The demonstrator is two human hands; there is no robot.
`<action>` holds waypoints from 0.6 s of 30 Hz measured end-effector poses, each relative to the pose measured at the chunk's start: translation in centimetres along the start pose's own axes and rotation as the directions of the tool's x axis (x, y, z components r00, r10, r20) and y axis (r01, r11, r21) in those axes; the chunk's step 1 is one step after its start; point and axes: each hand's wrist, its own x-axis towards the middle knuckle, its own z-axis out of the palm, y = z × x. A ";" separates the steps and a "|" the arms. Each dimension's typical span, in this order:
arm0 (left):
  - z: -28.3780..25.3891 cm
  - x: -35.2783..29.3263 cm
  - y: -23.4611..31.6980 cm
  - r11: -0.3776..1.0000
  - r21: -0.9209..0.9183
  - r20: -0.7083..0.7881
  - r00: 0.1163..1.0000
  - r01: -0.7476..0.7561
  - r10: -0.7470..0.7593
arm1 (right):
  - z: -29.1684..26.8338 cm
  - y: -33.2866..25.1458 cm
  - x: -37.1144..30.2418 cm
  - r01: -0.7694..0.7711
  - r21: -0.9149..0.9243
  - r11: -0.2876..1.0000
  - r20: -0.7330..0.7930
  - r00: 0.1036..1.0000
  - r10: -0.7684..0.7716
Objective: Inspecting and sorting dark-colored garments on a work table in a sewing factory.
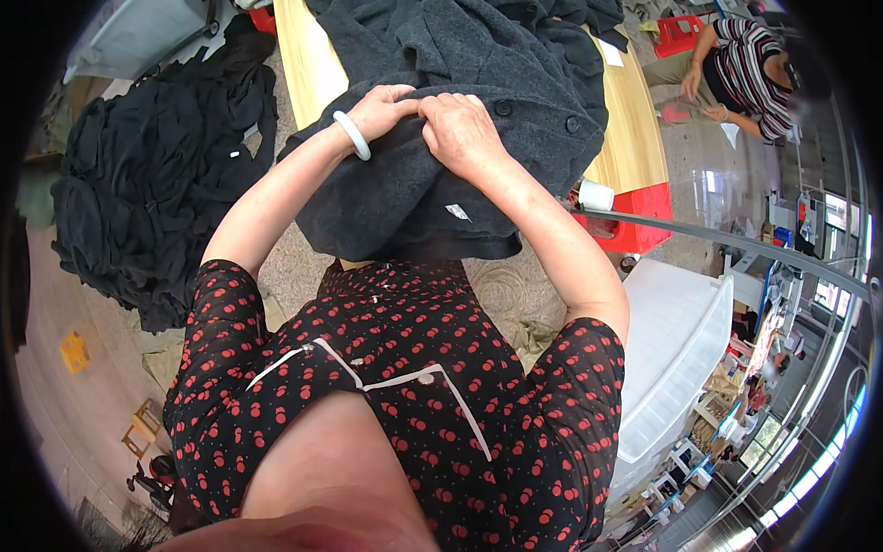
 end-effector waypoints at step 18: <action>-0.4 1.0 -1.3 0.990 0.141 0.088 0.996 0.013 -0.026 | 1.5 1.3 -0.8 0.020 -0.276 0.961 0.083 0.997 0.003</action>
